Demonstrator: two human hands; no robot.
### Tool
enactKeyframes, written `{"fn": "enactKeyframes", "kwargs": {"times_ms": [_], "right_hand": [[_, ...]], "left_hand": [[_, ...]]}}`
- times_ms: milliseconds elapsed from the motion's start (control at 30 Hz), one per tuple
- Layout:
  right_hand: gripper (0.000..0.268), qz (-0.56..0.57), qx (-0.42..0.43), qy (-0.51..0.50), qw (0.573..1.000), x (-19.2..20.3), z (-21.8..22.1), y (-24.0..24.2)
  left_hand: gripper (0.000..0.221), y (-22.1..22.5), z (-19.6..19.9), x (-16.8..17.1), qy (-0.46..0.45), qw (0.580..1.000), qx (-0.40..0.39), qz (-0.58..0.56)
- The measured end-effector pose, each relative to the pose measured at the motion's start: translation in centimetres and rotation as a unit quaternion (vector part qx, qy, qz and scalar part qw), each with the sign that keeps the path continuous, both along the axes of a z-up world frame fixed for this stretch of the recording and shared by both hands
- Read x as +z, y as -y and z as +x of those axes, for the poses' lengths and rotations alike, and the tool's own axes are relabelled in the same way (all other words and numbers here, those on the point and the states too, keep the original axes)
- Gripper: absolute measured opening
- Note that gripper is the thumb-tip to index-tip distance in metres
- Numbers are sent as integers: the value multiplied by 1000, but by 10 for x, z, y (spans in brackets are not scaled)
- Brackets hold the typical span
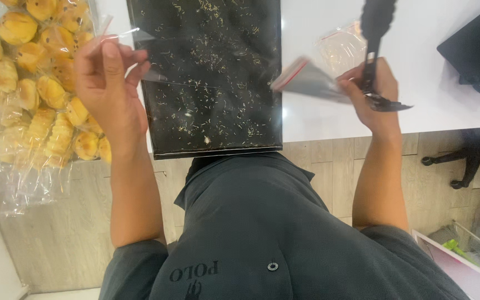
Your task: The person uses tongs to transfer bread rolls from a black tray into individual plastic bags and then sets the bagged bread onto a white surface.
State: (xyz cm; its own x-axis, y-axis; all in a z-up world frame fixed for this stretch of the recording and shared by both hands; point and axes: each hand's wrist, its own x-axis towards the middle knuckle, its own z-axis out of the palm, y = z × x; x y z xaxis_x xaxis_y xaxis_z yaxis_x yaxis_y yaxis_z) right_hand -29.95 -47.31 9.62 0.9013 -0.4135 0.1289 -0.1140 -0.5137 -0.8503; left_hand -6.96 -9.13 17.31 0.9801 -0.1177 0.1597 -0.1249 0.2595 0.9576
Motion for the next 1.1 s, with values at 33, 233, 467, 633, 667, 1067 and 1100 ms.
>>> {"fn": "enactKeyframes", "kwargs": {"times_ms": [33,233,467,633,667,1067,1100], "right_hand": [[27,-49,-22,21,998,-4,-5,9],[29,3,-30,147,989,12,-5,7],[30,43,33,162,985,12,16,-29],[30,93,59,160,981,16,22,-48],[30,94,58,161,981,15,22,-49],[28,213,87,136,964,15,26,-55],[29,215,87,140,963,13,27,-55]], "left_hand": [[19,-9,2,0,11,1000,21,18],[36,16,-36,2,91,974,-22,206],[31,63,-59,-13,156,898,-236,336],[12,79,-62,-21,185,897,-261,304],[12,78,-61,-19,186,897,-262,304],[17,73,-62,-51,-205,901,-380,29],[18,72,-61,-48,-197,905,-376,39]]}}
